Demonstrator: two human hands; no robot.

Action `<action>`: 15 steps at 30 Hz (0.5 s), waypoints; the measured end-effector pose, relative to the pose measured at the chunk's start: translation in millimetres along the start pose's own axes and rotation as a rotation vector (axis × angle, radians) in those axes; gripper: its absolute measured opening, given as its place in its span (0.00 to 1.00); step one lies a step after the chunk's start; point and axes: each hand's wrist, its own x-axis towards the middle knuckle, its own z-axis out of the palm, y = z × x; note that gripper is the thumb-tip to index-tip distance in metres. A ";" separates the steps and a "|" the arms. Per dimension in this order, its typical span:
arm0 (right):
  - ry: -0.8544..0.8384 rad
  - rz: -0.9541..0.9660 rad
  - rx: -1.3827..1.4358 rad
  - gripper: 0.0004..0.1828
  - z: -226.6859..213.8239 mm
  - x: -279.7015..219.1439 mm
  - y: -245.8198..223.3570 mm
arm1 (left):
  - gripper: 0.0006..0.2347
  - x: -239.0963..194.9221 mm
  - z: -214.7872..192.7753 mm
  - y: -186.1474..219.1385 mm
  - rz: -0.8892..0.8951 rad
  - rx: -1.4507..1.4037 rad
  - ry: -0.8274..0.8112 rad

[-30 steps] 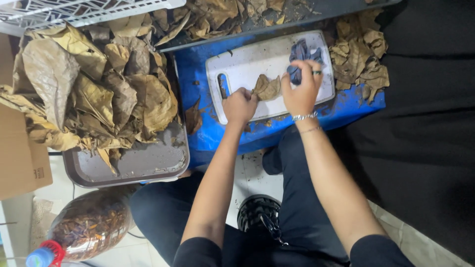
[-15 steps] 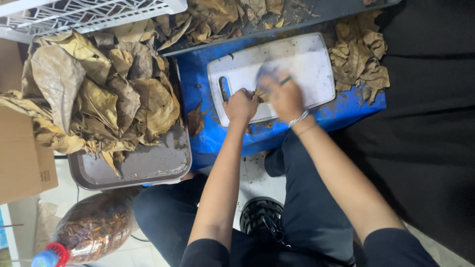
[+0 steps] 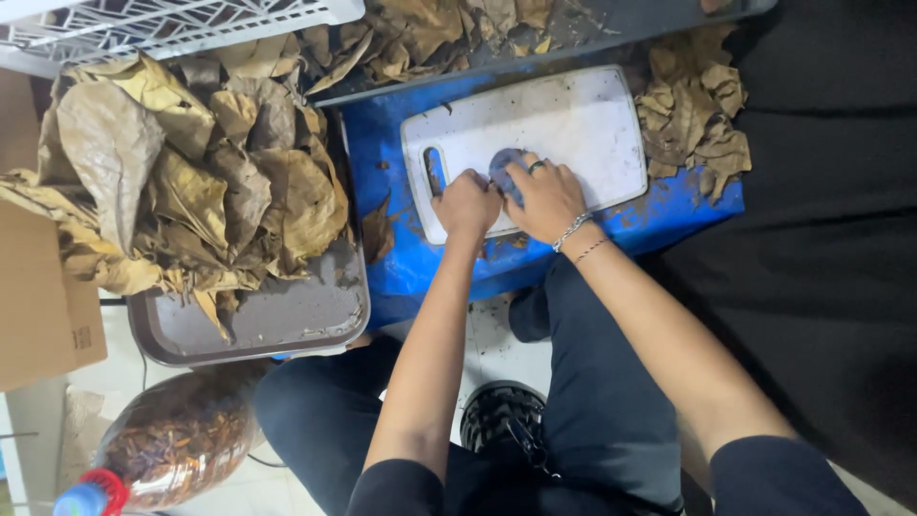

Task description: The person sits and cleans dried leaves by wiping them with a blue cloth on a white cutting board. They pick up leaves from a tray, wipe them, and place them into a white basket.

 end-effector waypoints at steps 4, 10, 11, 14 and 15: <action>0.183 0.169 0.081 0.22 -10.1 -2.9 10.2 | 0.11 -9.2 -4.3 3.4 0.003 -0.058 0.026; 0.050 0.137 0.197 0.23 -28.7 -7.7 -13.6 | 0.10 -14.2 -2.3 8.7 0.003 -0.082 0.067; -0.023 0.135 0.111 0.24 -24.6 -7.9 -16.3 | 0.10 -16.2 -2.9 8.5 0.003 -0.089 0.076; 0.059 0.280 0.128 0.20 -16.4 7.5 2.1 | 0.10 -9.0 -3.9 8.1 0.011 -0.074 0.071; 0.065 0.280 0.124 0.20 -13.3 3.7 4.2 | 0.10 -11.9 -4.2 9.6 0.017 -0.077 0.073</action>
